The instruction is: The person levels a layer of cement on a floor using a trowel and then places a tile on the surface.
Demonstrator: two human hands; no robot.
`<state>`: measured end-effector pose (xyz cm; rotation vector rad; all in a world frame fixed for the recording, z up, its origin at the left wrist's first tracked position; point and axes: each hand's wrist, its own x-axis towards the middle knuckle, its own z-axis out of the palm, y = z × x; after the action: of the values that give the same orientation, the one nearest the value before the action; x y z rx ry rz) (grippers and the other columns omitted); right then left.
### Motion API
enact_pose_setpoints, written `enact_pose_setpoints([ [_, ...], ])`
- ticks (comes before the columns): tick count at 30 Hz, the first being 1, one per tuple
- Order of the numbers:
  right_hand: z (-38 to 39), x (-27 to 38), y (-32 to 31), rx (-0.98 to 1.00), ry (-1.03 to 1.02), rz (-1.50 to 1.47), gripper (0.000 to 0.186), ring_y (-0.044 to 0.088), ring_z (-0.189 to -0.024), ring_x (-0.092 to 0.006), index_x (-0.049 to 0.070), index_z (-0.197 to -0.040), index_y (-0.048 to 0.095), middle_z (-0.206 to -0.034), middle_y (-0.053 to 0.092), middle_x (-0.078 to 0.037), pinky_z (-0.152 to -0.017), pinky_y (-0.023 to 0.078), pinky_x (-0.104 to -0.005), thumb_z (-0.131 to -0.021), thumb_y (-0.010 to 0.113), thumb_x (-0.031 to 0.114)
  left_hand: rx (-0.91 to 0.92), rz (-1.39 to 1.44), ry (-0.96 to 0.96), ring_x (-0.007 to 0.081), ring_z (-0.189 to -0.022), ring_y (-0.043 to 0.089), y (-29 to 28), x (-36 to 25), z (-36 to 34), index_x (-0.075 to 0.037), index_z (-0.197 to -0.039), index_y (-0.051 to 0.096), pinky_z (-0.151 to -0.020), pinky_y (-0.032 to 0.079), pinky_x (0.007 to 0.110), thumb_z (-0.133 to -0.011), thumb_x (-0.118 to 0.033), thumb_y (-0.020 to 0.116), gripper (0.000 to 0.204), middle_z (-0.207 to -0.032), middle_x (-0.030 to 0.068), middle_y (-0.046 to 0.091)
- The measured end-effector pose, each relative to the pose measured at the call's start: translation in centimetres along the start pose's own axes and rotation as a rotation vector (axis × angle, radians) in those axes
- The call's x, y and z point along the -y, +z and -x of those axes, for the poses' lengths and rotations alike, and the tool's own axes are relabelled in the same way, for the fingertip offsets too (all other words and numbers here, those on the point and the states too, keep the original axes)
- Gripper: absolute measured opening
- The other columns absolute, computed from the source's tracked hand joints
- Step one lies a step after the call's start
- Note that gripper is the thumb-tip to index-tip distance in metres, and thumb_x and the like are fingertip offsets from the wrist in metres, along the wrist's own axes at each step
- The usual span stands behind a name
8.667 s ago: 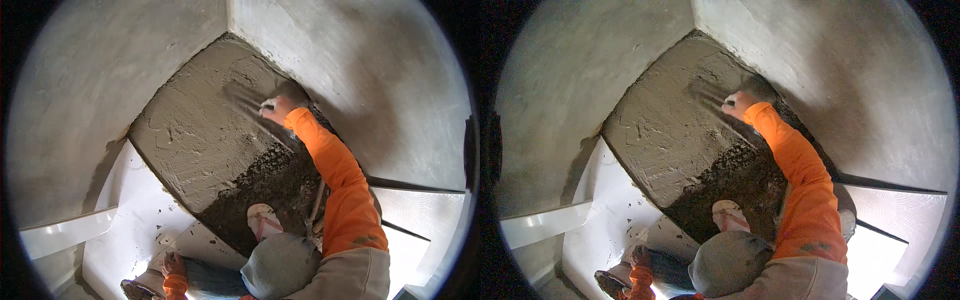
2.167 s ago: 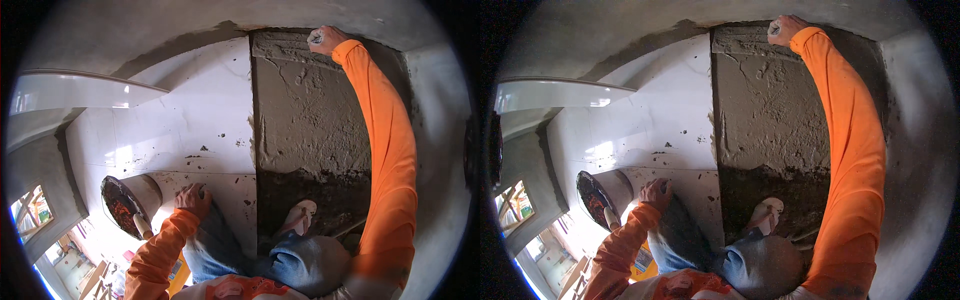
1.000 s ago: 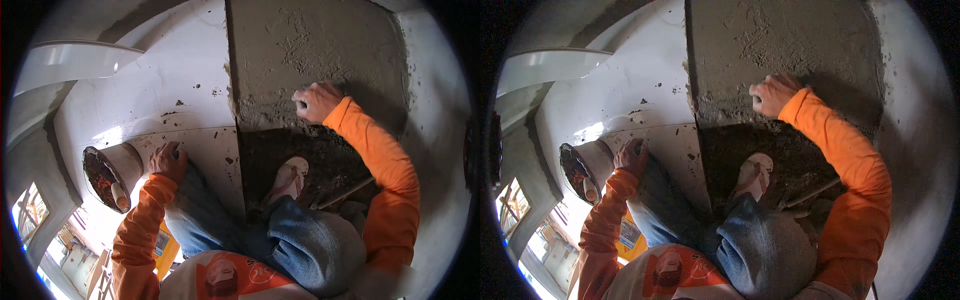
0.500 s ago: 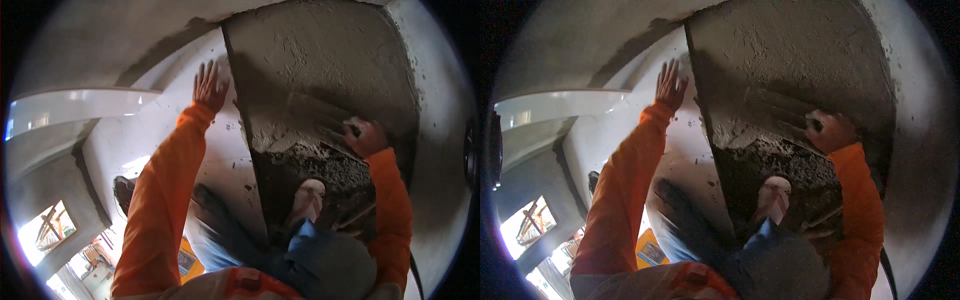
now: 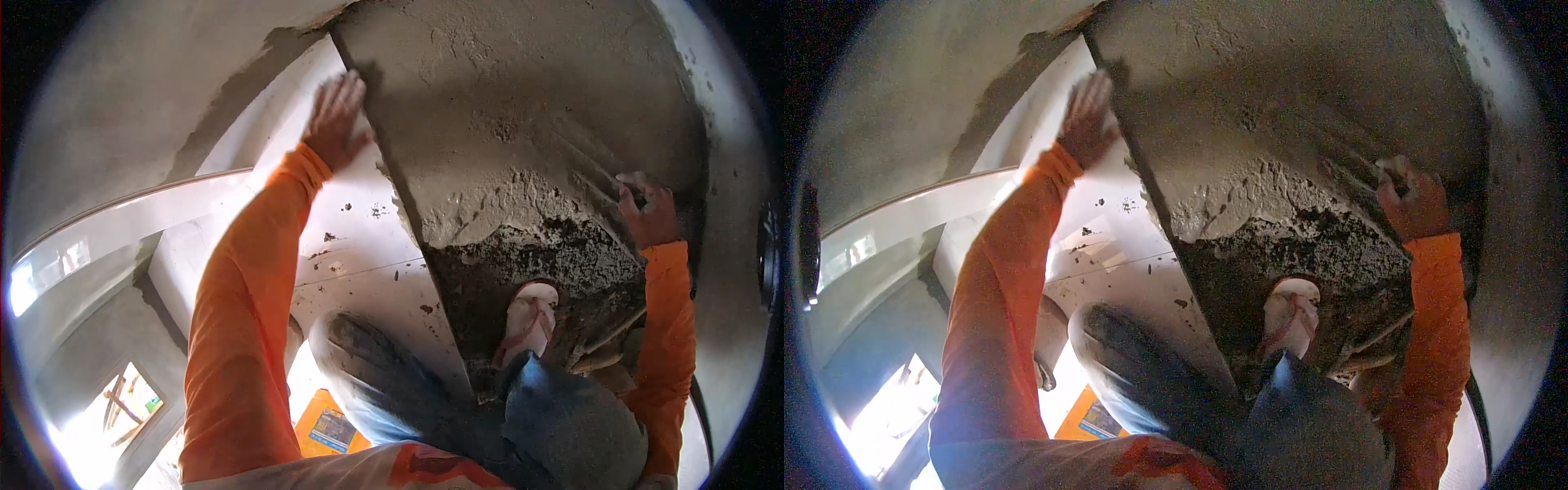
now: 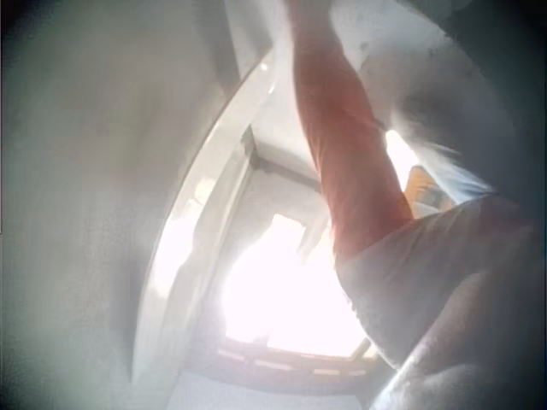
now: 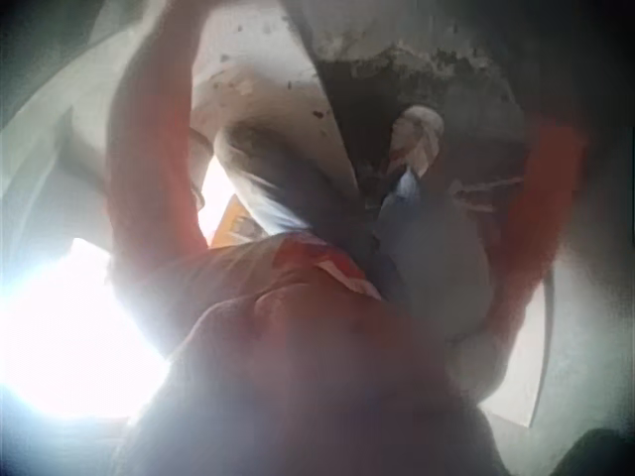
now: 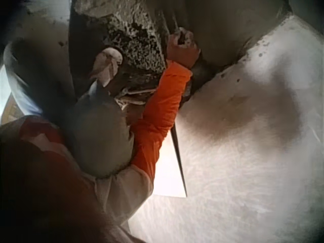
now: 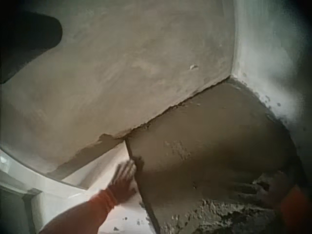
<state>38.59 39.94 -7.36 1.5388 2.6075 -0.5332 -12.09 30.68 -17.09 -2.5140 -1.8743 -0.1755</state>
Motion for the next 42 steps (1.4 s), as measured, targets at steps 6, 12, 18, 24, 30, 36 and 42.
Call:
enact_pose_setpoints([
  [6,-1.6,0.8,0.3,-0.058,-0.029,-0.222,0.024,0.066,-0.083,-0.0307,0.006,-0.103,0.063,-0.093,0.068,-0.015,-0.075,0.050,-0.0376,-0.087,0.057,0.023,0.350,0.018,0.049,0.0364,-0.141,0.018,-3.5,-11.3,7.1,0.000,-0.141,0.033,-0.115,0.008,0.054,-0.087,-0.056,0.039,0.078,-0.151,0.0189,0.023],
  [12,-1.7,2.6,-0.3,-0.067,-0.071,-0.426,0.027,0.065,-0.077,-0.0318,0.004,-0.102,0.062,-0.083,0.067,-0.016,-0.070,0.049,-0.0375,-0.088,0.055,0.027,0.441,0.182,0.060,0.0412,-0.138,0.020,-4.6,-20.0,12.2,0.006,-0.136,0.037,-0.113,0.010,0.057,-0.084,-0.053,0.047,0.079,-0.147,0.0246,0.026],
  [18,-0.9,3.4,-0.6,-0.229,-0.084,-0.393,0.031,0.063,-0.073,-0.0341,0.006,-0.102,0.064,-0.080,0.066,-0.017,-0.067,0.048,-0.0389,-0.088,0.058,0.033,0.513,0.537,0.050,0.0380,-0.140,0.020,-6.3,-30.6,17.0,0.004,-0.141,0.028,-0.113,0.012,0.056,-0.082,-0.042,0.058,0.080,-0.150,0.0226,0.022],
  [24,-0.5,5.4,-1.1,-0.147,-0.060,-0.611,0.038,0.065,-0.081,-0.0338,0.006,-0.105,0.063,-0.085,0.068,-0.018,-0.071,0.050,-0.0392,-0.087,0.060,0.039,0.927,1.366,-0.285,0.0413,-0.128,0.034,-10.4,-37.8,7.1,0.002,-0.137,0.035,-0.108,0.027,0.047,-0.087,-0.023,0.056,0.061,-0.138,0.0263,0.039],
  [30,-1.9,7.9,0.5,0.058,-0.262,-0.026,0.042,0.064,-0.083,-0.0357,0.008,-0.101,0.063,-0.087,0.067,-0.018,-0.078,0.050,-0.0461,-0.080,0.063,0.045,0.405,0.983,-0.242,0.0417,-0.121,0.040,-7.3,-44.0,9.2,-0.002,-0.135,0.038,-0.104,0.033,0.044,-0.094,-0.017,0.045,0.044,-0.131,0.0251,0.042],
  [36,-2.1,9.0,5.7,0.178,-0.440,-0.019,0.039,0.062,-0.088,-0.0384,0.007,-0.098,0.064,-0.085,0.066,-0.019,-0.079,0.048,-0.0474,-0.078,0.066,0.041,0.427,1.753,-0.447,0.0335,-0.134,0.029,-7.8,-44.6,9.6,0.001,-0.136,0.037,-0.109,0.024,0.042,-0.097,-0.032,0.039,0.051,-0.145,0.0226,0.029],
  [42,-2.8,8.8,6.8,0.203,-0.481,-0.171,0.037,0.063,-0.083,-0.0384,0.006,-0.096,0.065,-0.084,0.066,-0.022,-0.077,0.051,-0.0456,-0.078,0.066,0.039,0.600,2.204,-0.456,0.0283,-0.140,0.018,-13.1,-43.2,9.8,0.002,-0.142,0.024,-0.113,0.014,0.038,-0.100,-0.037,0.032,0.058,-0.150,0.0181,0.022],
])
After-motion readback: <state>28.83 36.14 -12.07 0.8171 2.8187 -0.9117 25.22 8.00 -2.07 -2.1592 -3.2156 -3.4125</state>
